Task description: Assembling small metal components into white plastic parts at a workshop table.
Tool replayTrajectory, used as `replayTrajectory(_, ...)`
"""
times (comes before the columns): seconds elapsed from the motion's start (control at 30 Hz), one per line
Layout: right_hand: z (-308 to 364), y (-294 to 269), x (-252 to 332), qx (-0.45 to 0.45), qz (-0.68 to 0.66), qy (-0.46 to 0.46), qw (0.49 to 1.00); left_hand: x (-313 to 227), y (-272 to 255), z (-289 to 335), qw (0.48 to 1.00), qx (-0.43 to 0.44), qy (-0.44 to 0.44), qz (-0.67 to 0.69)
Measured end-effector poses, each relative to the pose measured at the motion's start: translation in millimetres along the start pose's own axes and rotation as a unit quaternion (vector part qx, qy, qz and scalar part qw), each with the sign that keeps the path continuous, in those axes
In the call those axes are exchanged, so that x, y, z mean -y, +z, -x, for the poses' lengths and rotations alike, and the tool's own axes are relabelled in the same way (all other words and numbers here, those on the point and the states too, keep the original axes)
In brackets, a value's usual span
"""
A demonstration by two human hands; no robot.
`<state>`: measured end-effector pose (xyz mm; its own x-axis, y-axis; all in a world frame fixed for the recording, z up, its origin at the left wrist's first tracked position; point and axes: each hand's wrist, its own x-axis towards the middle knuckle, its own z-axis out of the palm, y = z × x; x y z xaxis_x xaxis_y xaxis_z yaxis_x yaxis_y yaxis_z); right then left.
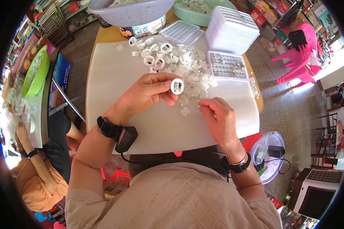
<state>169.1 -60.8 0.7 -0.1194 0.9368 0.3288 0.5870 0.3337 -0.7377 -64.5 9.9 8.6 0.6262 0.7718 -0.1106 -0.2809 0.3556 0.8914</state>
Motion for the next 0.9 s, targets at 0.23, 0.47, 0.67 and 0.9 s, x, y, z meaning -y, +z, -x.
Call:
replayTrajectory(0.23,-1.0,12.3,2.3,0.029,0.069,-0.135,0.988,-0.4,0.6,-1.7,1.0,-0.012,-0.002,-0.008)
replayTrajectory(0.47,-2.0,20.0,-3.3,0.012,0.131,-0.211,0.969,0.7,-1.4,1.1,1.0,0.0,-0.009,-0.023)
replayTrajectory(0.67,-0.6,11.9,10.5,-0.043,0.01,-0.113,0.993,1.8,2.3,0.7,1.0,0.006,-0.018,-0.023)
replayTrajectory(0.9,-14.2,21.8,23.5,-0.104,-0.017,-0.128,0.986,-0.3,9.9,1.4,0.999,0.02,-0.028,-0.01)
